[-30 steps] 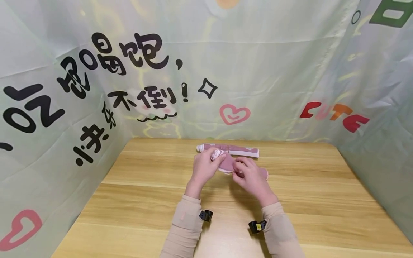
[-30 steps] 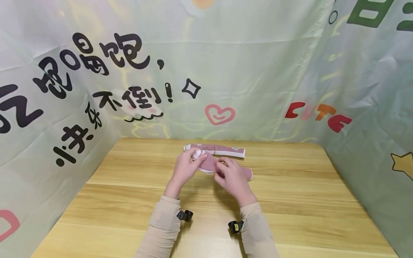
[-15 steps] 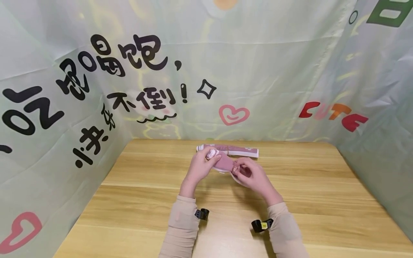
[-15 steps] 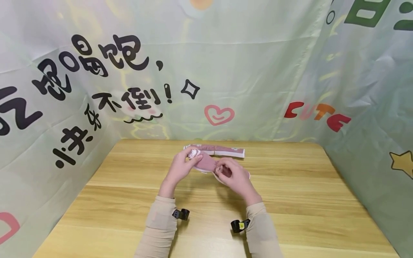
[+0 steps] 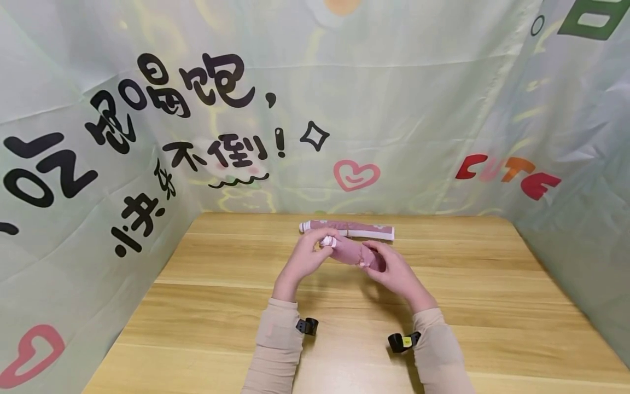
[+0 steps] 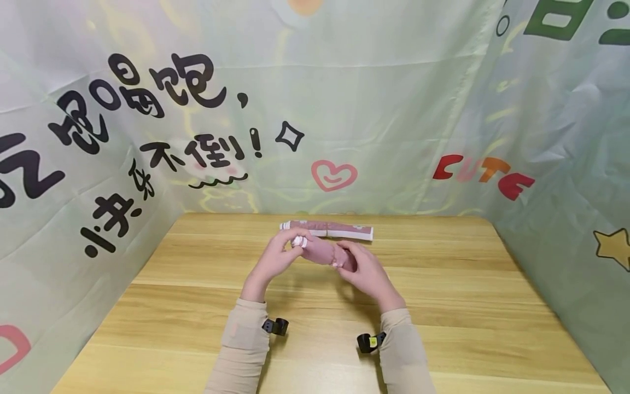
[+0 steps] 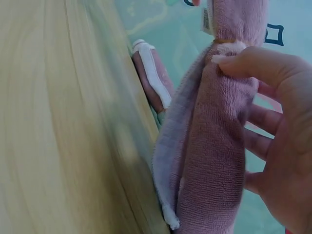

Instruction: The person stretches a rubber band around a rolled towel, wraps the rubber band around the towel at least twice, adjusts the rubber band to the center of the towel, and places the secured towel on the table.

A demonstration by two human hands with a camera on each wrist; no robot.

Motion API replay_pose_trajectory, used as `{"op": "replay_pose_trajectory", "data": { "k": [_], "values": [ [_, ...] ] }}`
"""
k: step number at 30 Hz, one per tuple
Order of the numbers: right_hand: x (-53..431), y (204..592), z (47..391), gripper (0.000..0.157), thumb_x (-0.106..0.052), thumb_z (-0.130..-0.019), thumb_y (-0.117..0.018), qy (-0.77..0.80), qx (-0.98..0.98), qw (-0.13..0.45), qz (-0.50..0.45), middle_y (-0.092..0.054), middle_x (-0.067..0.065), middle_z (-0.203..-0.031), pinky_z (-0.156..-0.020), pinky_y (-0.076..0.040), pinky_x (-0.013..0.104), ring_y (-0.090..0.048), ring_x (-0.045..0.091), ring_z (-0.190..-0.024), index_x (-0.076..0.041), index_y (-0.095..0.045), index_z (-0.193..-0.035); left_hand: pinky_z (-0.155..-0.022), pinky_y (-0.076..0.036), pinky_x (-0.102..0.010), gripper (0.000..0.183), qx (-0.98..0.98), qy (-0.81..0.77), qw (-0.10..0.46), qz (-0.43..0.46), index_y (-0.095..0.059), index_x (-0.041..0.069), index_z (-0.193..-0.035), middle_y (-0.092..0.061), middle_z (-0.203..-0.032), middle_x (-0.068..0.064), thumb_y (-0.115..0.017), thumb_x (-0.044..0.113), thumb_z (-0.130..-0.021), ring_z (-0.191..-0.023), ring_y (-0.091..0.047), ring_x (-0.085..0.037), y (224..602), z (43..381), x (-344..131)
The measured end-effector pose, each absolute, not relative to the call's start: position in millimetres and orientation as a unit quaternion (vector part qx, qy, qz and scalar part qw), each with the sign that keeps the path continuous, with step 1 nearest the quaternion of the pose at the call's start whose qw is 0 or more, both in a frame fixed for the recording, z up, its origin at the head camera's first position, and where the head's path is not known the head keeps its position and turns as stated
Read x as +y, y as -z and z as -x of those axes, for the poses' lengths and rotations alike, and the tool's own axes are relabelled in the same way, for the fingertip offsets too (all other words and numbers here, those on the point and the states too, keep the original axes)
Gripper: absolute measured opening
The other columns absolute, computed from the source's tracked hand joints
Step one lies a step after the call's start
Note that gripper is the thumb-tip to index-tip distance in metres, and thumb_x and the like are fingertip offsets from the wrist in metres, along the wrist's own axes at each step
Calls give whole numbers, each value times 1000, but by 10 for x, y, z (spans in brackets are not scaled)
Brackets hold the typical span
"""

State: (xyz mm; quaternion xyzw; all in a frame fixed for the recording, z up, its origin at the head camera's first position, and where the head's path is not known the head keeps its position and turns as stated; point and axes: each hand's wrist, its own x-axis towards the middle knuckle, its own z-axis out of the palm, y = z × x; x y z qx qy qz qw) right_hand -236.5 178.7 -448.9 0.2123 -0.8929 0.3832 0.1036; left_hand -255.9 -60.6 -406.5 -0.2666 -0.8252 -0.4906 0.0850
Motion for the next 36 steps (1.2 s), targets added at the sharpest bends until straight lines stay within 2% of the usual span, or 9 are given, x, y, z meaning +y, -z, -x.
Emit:
{"op": "replay_pose_trajectory", "data": {
  "k": [8,12,15,19,26,30,36],
  "values": [
    [1788,4482,2359,54,-14,-82,-76,-375,-900,97,-199,-62,16,-129,-99,-47,51,-58,33,-117,-9,-56,-131,-88,-44,-36,29,-821,495,83,272,-70,15,-101,-69,-111,-5,-57,-1,-81,-101,-54,-18,4095,2553,-615],
    [1787,4496,2360,48,-11,-80,-77,-373,-899,121,-193,-65,15,-121,-95,-49,50,-61,32,-110,-7,-59,-125,-103,-42,-46,34,-838,468,83,267,-70,16,-104,-66,-120,-6,-61,-4,-78,-116,-56,-23,4104,2566,-619],
    [1791,4506,2361,45,-8,-79,-77,-369,-898,147,-190,-67,16,-115,-92,-50,49,-63,32,-106,-5,-61,-120,-109,-37,-51,40,-862,420,91,269,-69,18,-109,-65,-125,-5,-67,-2,-75,-123,-54,-25,4101,2574,-611],
    [1800,4507,2363,42,-7,-78,-77,-364,-897,166,-188,-67,15,-112,-88,-51,48,-63,30,-102,-6,-62,-117,-109,-36,-53,47,-897,337,109,266,-67,22,-118,-63,-129,-3,-73,6,-74,-126,-52,-26,4083,2558,-584],
    [1800,4491,2359,38,-7,-77,-75,-349,-900,179,-189,-67,12,-106,-80,-51,42,-61,25,-93,-8,-63,-114,-112,-32,-56,51,-935,195,153,254,-63,28,-127,-61,-131,0,-79,23,-79,-129,-48,-26,4103,2510,-491],
    [1788,4494,2363,38,-6,-77,-75,-346,-900,186,-190,-66,10,-105,-79,-51,41,-60,22,-91,-8,-64,-114,-112,-29,-62,54,-937,153,189,250,-63,29,-128,-61,-129,2,-82,30,-77,-129,-48,-27,4142,2500,-433],
    [1751,4517,2376,40,-4,-74,-77,-342,-892,214,-201,-66,10,-101,-77,-51,42,-60,22,-88,-7,-64,-111,-113,-25,-66,58,-931,125,239,245,-64,29,-125,-62,-128,0,-86,31,-71,-128,-49,-30,4210,2506,-385]
  ]
}}
